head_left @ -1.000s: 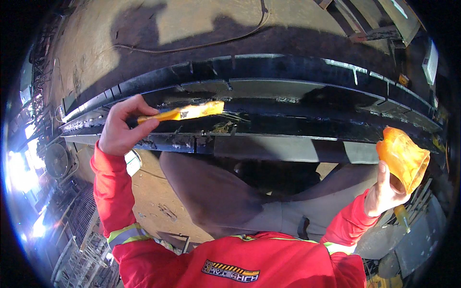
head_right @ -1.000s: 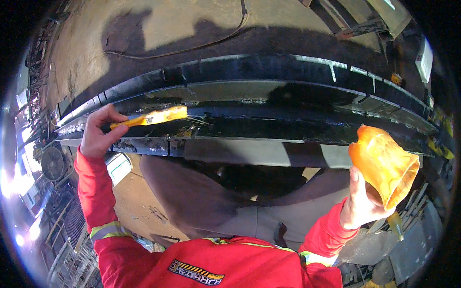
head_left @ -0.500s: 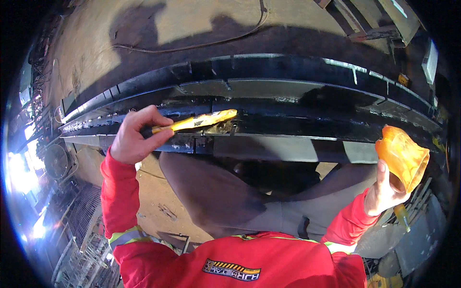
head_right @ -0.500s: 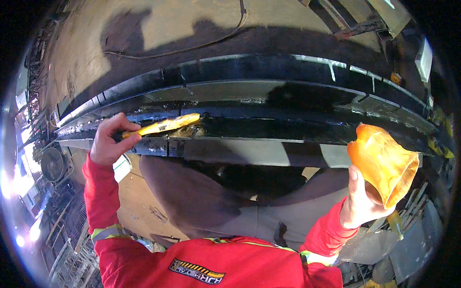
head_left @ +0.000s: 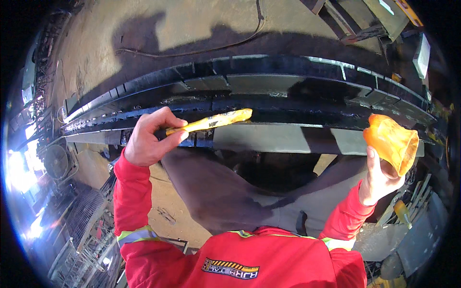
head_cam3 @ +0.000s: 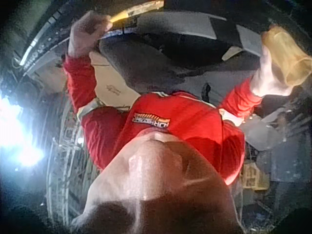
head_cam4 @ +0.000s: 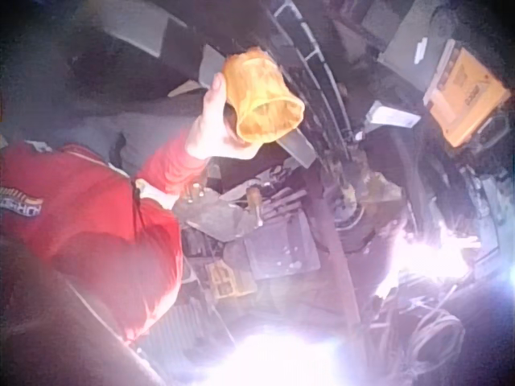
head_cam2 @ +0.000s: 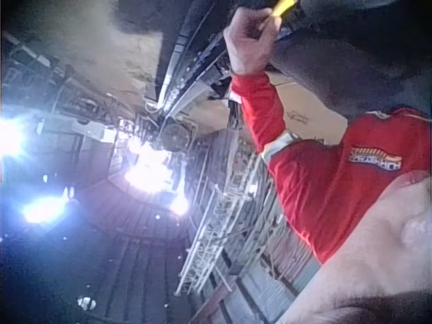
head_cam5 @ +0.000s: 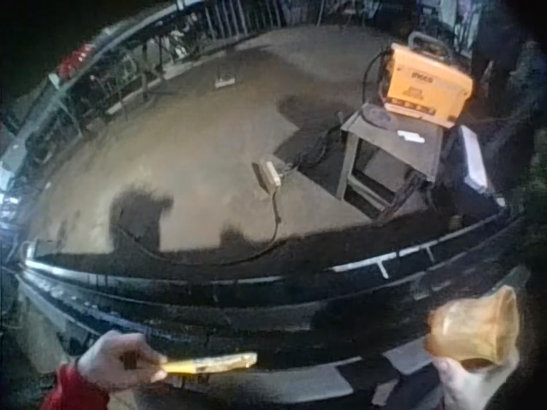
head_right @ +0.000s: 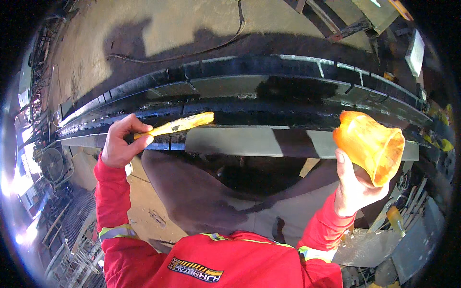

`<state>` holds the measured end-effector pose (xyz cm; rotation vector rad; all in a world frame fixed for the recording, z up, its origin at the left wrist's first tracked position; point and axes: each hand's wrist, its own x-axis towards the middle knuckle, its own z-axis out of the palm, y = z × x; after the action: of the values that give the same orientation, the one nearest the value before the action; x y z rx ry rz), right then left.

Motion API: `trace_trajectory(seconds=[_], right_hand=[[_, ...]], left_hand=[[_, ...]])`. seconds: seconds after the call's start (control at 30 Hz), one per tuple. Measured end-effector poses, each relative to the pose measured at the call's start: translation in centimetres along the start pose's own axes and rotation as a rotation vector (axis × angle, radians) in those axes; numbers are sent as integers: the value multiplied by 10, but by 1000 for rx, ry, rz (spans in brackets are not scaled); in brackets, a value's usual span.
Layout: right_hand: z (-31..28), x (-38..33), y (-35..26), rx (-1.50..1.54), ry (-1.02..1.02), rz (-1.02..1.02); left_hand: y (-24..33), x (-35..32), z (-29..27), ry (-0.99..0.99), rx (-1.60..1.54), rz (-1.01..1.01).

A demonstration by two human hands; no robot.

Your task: The person sits on the floor and applies a dark coating to a long, curved metal beam using a yellow paintbrush. They repeatedly dip the brush into a small orange container held in the other hand and stroke the beam's surface.

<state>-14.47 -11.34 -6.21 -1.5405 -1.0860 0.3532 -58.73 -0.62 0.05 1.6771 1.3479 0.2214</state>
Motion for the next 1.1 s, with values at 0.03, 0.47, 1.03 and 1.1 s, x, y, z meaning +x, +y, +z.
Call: trace_trajectory(seconds=[0.03, 0.47, 1.03, 1.1], right_hand=[[0, -1, -1, 13, 10, -3], [4, -8, -5, 108, 23, 76], [-3, -4, 8, 90, 31, -113], [-6, -2, 10, 118, 32, -108]], left_hand=[[5, -4, -1, -7, 26, 11], [-18, -69, 82, 555, -136, 159], [-1, -62, 189, 884, 196, 393], [2, -72, 190, 934, 151, 287]])
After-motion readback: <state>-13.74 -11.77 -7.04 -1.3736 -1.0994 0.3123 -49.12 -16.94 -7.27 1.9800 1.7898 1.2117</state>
